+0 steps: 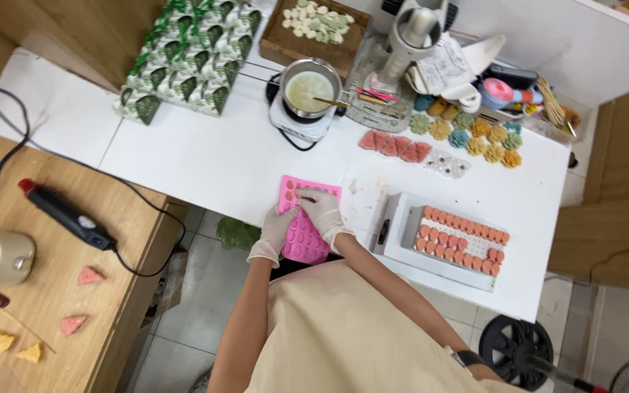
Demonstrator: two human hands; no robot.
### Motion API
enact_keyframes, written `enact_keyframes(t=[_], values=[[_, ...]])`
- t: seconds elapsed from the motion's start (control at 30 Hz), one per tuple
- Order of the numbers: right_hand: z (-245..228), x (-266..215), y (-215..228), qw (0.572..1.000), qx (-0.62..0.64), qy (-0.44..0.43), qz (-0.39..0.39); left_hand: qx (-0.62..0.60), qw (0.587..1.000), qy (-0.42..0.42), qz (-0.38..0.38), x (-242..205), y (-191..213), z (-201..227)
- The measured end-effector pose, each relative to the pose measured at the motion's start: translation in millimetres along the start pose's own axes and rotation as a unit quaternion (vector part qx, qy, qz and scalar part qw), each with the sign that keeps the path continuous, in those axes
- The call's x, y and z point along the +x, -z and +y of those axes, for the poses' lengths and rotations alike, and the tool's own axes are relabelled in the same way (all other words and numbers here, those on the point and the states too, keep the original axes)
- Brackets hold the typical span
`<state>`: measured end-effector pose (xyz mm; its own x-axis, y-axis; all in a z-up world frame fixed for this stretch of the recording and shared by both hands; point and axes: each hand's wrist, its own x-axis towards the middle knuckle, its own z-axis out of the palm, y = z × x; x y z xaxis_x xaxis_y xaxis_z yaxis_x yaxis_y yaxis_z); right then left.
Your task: Removing small heart-shaped wax pieces from a pink silicone mold and arranging them on a tray.
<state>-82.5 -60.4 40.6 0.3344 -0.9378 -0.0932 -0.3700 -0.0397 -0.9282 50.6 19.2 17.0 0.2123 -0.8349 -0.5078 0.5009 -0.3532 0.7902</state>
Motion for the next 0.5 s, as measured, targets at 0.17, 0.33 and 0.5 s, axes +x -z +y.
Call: enact_keyframes(t=[0.17,0.33,0.5], values=[[0.4,7.3,4.0,0.997,0.051,-0.059,-0.024,0.016,0.999,0.027,0.006,-1.0,-3.3,4.1],[-11.5,10.9,2.1,0.990,0.088,-0.110,0.010,0.021,0.998,0.039,0.042,14.5,12.4,-10.3],[-80.1,-13.9,44.4,0.992,0.072,-0.048,0.092,0.046,0.994,0.074,0.073,-31.4,-43.2,59.5]])
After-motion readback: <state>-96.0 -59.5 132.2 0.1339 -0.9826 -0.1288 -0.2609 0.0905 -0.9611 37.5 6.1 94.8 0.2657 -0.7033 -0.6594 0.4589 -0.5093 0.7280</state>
